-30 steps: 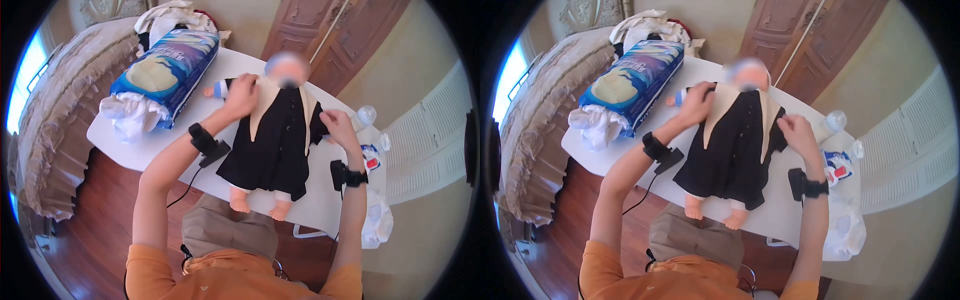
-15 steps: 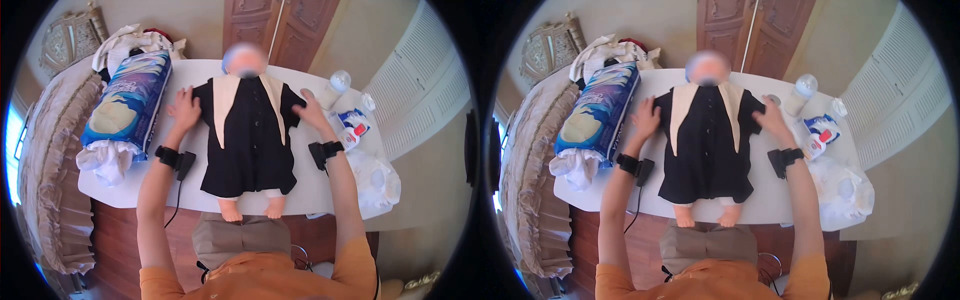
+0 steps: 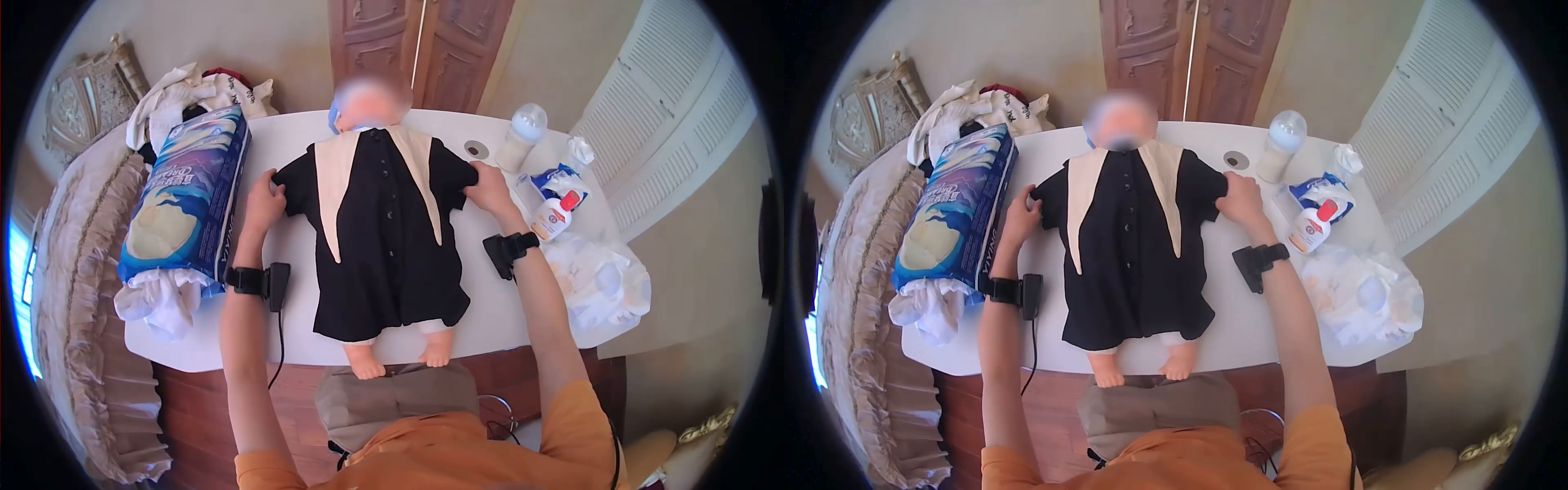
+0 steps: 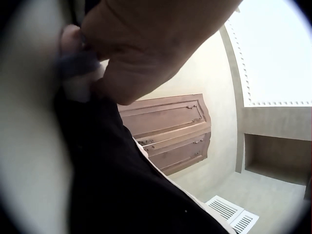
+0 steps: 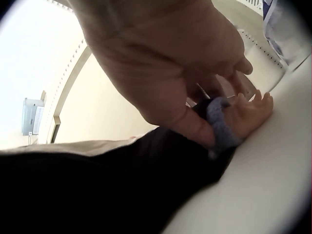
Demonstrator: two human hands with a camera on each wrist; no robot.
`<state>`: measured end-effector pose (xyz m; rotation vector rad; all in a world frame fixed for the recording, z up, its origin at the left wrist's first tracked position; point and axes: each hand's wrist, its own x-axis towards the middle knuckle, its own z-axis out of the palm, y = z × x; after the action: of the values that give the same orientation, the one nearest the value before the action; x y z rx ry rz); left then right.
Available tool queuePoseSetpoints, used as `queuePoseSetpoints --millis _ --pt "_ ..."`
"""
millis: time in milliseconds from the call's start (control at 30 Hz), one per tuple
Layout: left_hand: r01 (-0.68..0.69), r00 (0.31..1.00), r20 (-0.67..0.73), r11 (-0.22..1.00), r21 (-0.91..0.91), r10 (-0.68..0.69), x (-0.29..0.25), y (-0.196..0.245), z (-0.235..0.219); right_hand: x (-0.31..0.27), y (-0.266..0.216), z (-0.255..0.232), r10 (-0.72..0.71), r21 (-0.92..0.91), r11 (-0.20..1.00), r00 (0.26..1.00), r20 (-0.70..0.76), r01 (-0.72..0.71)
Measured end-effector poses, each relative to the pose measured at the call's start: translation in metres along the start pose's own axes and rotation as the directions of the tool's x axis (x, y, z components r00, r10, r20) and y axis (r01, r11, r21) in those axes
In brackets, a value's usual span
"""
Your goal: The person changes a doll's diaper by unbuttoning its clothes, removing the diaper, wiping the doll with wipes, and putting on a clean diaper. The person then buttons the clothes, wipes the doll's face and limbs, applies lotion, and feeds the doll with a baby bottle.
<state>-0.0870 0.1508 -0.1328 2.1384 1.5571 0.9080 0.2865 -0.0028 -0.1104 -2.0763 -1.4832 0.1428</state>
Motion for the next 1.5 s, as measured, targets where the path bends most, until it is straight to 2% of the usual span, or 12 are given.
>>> queuePoseSetpoints --millis 100,267,333,467,600,667,733,867,933,1033,1433,1500 --pt "-0.024 0.981 -0.177 0.964 0.263 0.073 -0.006 0.011 0.006 -0.013 -0.019 -0.005 -0.018 -0.276 0.961 1.0 0.002 0.018" --pt "-0.157 0.983 -0.077 0.982 0.108 0.166 -0.023 0.059 -0.009 -0.026 -0.027 -0.007 -0.081 -0.3 0.952 0.994 -0.079 0.054" --pt "-0.5 0.851 0.12 0.858 -0.114 0.512 -0.03 0.08 -0.014 -0.029 -0.033 -0.014 -0.069 -0.218 0.974 0.997 -0.042 0.059" --pt "-0.574 0.771 0.406 0.812 0.107 0.491 -0.068 0.166 -0.049 -0.04 -0.042 -0.014 -0.122 -0.192 0.976 0.986 -0.109 0.1" --pt "-0.739 0.47 0.566 0.653 -0.167 0.677 -0.073 0.196 -0.05 -0.054 -0.066 -0.031 -0.165 -0.133 0.978 0.986 -0.027 0.16" --pt "-0.645 0.399 0.622 0.688 -0.332 0.674 -0.075 0.201 -0.046 -0.056 -0.066 -0.039 -0.221 0.18 0.968 0.928 0.3 0.173" --pt "-0.662 0.428 0.598 0.685 -0.304 0.678 -0.079 0.203 -0.049 -0.063 -0.066 -0.059 -0.258 0.102 0.965 0.938 0.233 0.241" --pt "-0.665 0.5 0.52 0.692 -0.282 0.693 -0.082 0.2 -0.067 -0.063 -0.052 -0.129 -0.196 0.427 0.88 0.978 -0.068 0.206" --pt "-0.67 0.501 0.504 0.684 -0.29 0.704 -0.081 0.197 -0.075 -0.063 -0.05 -0.181 0.04 0.264 0.964 0.989 -0.144 0.0" --pt "-0.64 0.473 0.492 0.669 -0.378 0.731 -0.08 0.198 -0.086 -0.044 0.013 -0.221 0.119 0.271 0.962 0.932 -0.342 -0.023" --pt "-0.575 0.569 0.556 0.777 -0.257 0.606 -0.078 0.204 -0.091 -0.061 0.082 -0.208 0.491 -0.127 0.87 0.863 0.118 -0.477" --pt "-0.604 0.548 0.56 0.757 -0.248 0.621 -0.077 0.205 -0.09 -0.06 0.08 -0.199 0.388 -0.245 0.887 0.919 -0.066 -0.391"
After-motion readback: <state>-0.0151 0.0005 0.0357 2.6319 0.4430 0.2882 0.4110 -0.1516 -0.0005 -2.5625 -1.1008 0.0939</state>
